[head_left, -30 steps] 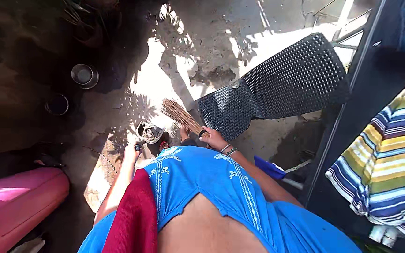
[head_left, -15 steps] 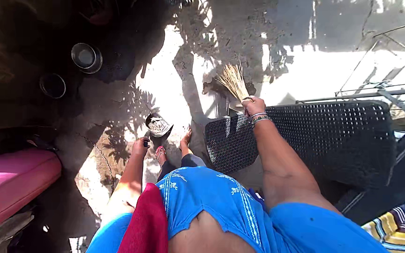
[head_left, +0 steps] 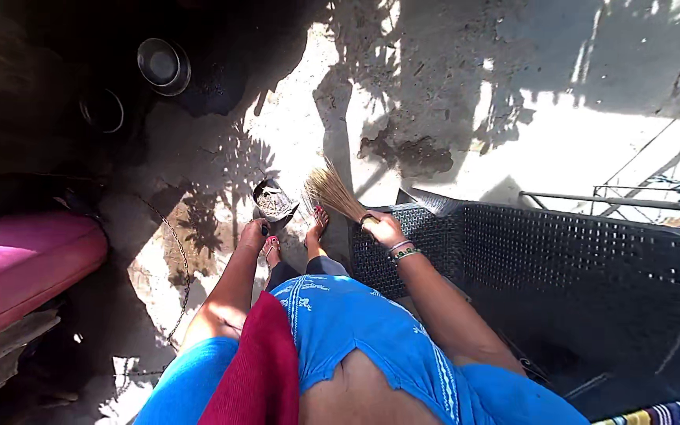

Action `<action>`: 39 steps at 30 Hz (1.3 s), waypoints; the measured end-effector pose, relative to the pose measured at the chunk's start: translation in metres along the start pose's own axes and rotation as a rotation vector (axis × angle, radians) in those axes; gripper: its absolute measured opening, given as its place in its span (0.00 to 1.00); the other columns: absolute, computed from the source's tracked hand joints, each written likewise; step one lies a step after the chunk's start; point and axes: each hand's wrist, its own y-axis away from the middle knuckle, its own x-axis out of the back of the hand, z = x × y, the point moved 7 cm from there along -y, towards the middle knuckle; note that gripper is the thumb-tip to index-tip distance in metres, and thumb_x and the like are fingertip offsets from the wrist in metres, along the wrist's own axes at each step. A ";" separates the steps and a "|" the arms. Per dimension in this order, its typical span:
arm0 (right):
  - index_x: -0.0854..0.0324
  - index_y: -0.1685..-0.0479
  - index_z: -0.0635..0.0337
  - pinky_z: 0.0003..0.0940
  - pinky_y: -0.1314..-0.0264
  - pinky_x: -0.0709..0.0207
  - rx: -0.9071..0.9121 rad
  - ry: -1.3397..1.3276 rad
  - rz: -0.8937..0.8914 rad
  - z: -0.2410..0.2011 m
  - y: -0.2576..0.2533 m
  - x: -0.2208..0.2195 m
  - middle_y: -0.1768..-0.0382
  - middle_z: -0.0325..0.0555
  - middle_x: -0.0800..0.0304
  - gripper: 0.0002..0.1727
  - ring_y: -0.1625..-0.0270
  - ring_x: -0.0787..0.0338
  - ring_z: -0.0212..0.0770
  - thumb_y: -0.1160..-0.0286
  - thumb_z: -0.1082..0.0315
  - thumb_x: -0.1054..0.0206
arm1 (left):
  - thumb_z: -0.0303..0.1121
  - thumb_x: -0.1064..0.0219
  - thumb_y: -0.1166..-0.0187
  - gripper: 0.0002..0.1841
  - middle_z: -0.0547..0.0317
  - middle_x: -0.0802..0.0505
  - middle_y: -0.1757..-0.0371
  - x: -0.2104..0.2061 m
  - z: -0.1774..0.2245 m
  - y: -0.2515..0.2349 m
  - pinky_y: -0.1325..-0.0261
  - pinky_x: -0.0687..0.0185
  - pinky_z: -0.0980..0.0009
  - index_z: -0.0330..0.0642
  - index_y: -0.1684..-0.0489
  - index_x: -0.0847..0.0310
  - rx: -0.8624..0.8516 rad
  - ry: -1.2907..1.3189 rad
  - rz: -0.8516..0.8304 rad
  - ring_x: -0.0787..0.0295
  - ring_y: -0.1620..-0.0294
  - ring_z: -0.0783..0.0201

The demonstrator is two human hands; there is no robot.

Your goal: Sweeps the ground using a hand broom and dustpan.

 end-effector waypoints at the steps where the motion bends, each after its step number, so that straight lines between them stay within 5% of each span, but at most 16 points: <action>1: 0.19 0.24 0.59 0.68 0.43 0.20 0.018 -0.029 0.049 0.005 0.002 0.025 0.42 0.70 0.10 0.26 0.48 0.09 0.66 0.22 0.63 0.28 | 0.23 0.26 0.27 0.16 0.40 0.10 0.34 -0.001 -0.001 0.001 0.23 0.25 0.42 0.38 0.41 0.13 -0.003 0.003 0.003 0.15 0.28 0.42; 4: 0.22 0.21 0.57 0.59 0.56 0.19 -0.055 -0.129 0.188 0.014 0.004 0.086 0.50 0.67 0.10 0.28 0.63 0.12 0.57 0.22 0.64 0.30 | 0.22 0.25 0.28 0.16 0.39 0.10 0.35 -0.003 -0.001 0.002 0.23 0.26 0.41 0.36 0.42 0.13 -0.029 0.007 0.010 0.15 0.29 0.41; 8: 0.24 0.19 0.61 0.70 0.37 0.21 -0.087 -0.092 0.357 0.010 -0.019 0.100 0.40 0.70 0.11 0.32 0.43 0.09 0.67 0.26 0.65 0.29 | 0.23 0.26 0.28 0.16 0.40 0.10 0.34 -0.013 -0.006 0.002 0.23 0.26 0.42 0.36 0.42 0.14 -0.045 -0.021 -0.007 0.15 0.28 0.42; 11: 0.24 0.21 0.64 0.70 0.37 0.20 -0.111 -0.103 0.345 0.007 -0.046 0.043 0.40 0.71 0.11 0.33 0.41 0.09 0.68 0.29 0.63 0.28 | 0.23 0.26 0.27 0.15 0.41 0.10 0.34 -0.021 -0.011 0.001 0.23 0.25 0.43 0.37 0.43 0.14 -0.060 -0.044 -0.016 0.15 0.28 0.43; 15: 0.17 0.27 0.58 0.66 0.38 0.18 -0.059 0.010 -0.002 -0.015 -0.035 -0.075 0.41 0.65 0.10 0.27 0.41 0.09 0.63 0.28 0.62 0.27 | 0.22 0.26 0.27 0.15 0.40 0.10 0.34 -0.024 -0.017 0.005 0.23 0.25 0.42 0.37 0.43 0.14 -0.072 -0.032 -0.014 0.15 0.28 0.42; 17: 0.15 0.28 0.55 0.63 0.40 0.18 0.010 0.010 -0.105 -0.026 -0.020 -0.093 0.42 0.63 0.09 0.25 0.44 0.08 0.60 0.26 0.64 0.28 | 0.22 0.26 0.27 0.15 0.40 0.10 0.34 -0.019 -0.026 0.009 0.23 0.26 0.40 0.37 0.43 0.14 -0.079 -0.014 0.003 0.16 0.28 0.41; 20: 0.15 0.28 0.57 0.63 0.32 0.23 0.098 -0.022 -0.045 -0.040 0.004 -0.056 0.38 0.63 0.10 0.23 0.38 0.10 0.61 0.22 0.64 0.29 | 0.21 0.26 0.28 0.14 0.37 0.11 0.35 -0.005 -0.049 0.020 0.24 0.26 0.38 0.34 0.44 0.14 -0.121 0.055 0.065 0.16 0.30 0.39; 24: 0.17 0.27 0.61 0.60 0.46 0.19 0.179 -0.013 0.114 -0.051 0.017 0.012 0.45 0.65 0.09 0.24 0.52 0.09 0.58 0.23 0.65 0.30 | 0.18 0.25 0.29 0.13 0.41 0.14 0.26 0.004 -0.090 0.037 0.18 0.30 0.45 0.31 0.48 0.14 -0.167 0.134 0.134 0.20 0.21 0.45; 27: 0.17 0.26 0.58 0.68 0.34 0.24 0.092 0.048 0.248 -0.052 0.002 0.055 0.38 0.66 0.11 0.27 0.38 0.11 0.64 0.26 0.63 0.28 | 0.18 0.27 0.30 0.11 0.41 0.15 0.25 0.000 -0.114 0.050 0.19 0.29 0.44 0.31 0.50 0.13 -0.176 0.135 0.150 0.19 0.22 0.45; 29: 0.16 0.27 0.56 0.69 0.37 0.22 0.017 0.030 0.327 -0.051 -0.015 0.061 0.40 0.65 0.10 0.28 0.41 0.09 0.63 0.31 0.62 0.26 | 0.18 0.26 0.30 0.11 0.41 0.13 0.27 0.000 -0.127 0.059 0.19 0.27 0.46 0.31 0.51 0.13 -0.174 0.143 0.176 0.17 0.24 0.46; 33: 0.17 0.28 0.63 0.72 0.31 0.25 -0.059 0.086 0.318 -0.058 -0.033 -0.010 0.38 0.69 0.12 0.29 0.33 0.14 0.68 0.30 0.60 0.28 | 0.18 0.25 0.30 0.11 0.41 0.13 0.27 -0.002 -0.151 0.067 0.19 0.27 0.49 0.30 0.51 0.13 -0.132 0.193 0.207 0.17 0.24 0.48; 35: 0.14 0.38 0.66 0.73 0.36 0.24 -0.028 0.185 0.166 -0.065 -0.024 -0.078 0.44 0.70 0.11 0.23 0.37 0.12 0.69 0.29 0.60 0.29 | 0.18 0.25 0.30 0.11 0.42 0.13 0.27 -0.004 -0.159 0.064 0.18 0.28 0.49 0.31 0.50 0.13 -0.094 0.206 0.202 0.17 0.23 0.48; 37: 0.11 0.42 0.63 0.72 0.40 0.22 0.032 0.213 -0.025 -0.069 -0.008 -0.135 0.49 0.67 0.08 0.20 0.43 0.09 0.68 0.29 0.61 0.28 | 0.17 0.25 0.30 0.12 0.40 0.13 0.28 -0.006 -0.163 0.060 0.19 0.28 0.47 0.30 0.51 0.13 -0.098 0.226 0.207 0.17 0.24 0.46; 39: 0.11 0.35 0.57 0.69 0.39 0.21 0.054 0.165 -0.094 -0.070 0.006 -0.146 0.47 0.64 0.07 0.22 0.44 0.09 0.64 0.28 0.61 0.28 | 0.18 0.26 0.30 0.11 0.41 0.12 0.28 -0.009 -0.165 0.056 0.20 0.27 0.46 0.31 0.50 0.13 -0.099 0.222 0.201 0.17 0.25 0.45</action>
